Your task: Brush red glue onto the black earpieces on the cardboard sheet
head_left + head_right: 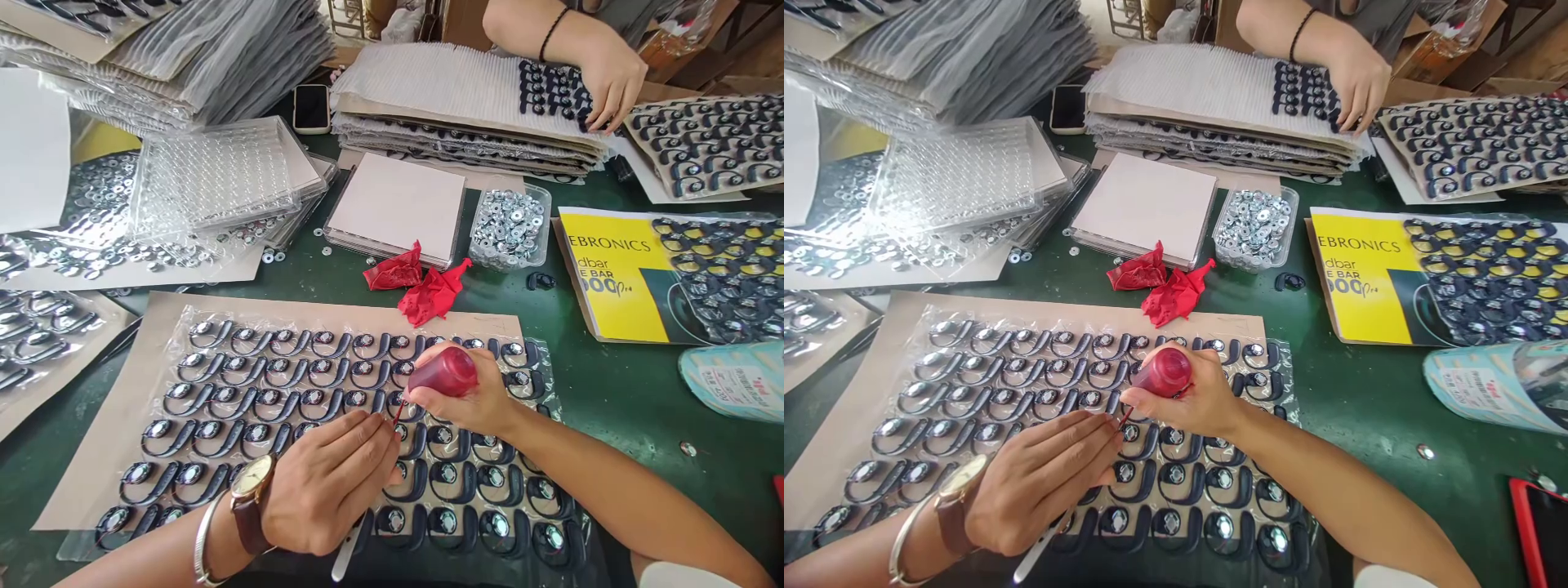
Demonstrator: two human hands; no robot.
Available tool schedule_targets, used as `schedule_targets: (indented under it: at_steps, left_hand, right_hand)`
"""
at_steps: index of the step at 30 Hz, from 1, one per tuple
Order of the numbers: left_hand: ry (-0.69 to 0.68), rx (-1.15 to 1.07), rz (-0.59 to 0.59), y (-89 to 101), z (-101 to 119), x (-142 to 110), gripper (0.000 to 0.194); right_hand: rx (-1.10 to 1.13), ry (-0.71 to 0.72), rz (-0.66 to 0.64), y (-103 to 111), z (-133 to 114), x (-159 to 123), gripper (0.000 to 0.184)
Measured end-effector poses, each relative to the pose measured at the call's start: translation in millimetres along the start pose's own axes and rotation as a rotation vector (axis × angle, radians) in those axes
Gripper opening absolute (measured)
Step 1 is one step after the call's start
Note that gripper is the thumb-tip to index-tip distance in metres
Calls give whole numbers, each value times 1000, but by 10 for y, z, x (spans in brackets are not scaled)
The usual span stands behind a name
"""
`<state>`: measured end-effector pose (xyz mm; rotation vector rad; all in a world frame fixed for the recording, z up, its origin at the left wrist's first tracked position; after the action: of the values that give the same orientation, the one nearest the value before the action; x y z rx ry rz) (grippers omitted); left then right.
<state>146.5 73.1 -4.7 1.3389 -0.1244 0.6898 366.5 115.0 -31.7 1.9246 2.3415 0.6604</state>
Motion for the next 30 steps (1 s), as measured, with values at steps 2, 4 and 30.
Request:
schedule_targets:
  at_steps: [2, 4, 30]
  left_hand:
    - [2, 4, -2, 0, -4, 1, 21]
    - [9, 4, -2, -2, -9, 2, 21]
    - [53, -46, 2, 12, -39, 28, 21]
  right_hand:
    - [-13, -17, 12, 1, 12, -4, 27]
    - [-22, -42, 26, 3, 25, -10, 27]
    - [13, -203, -12, 9, 61, -23, 26]
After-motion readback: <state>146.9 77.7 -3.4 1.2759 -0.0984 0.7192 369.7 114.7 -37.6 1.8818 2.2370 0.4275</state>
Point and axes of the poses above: each hand's wrist, its own x-axis towards the middle knuckle, its own y-axis out of the back of the hand, z = x × y, the point moved 1 cm from there along x, towards the middle knuckle, and after that the axes turned 4 degrees about -x, right-handed, at the moved point
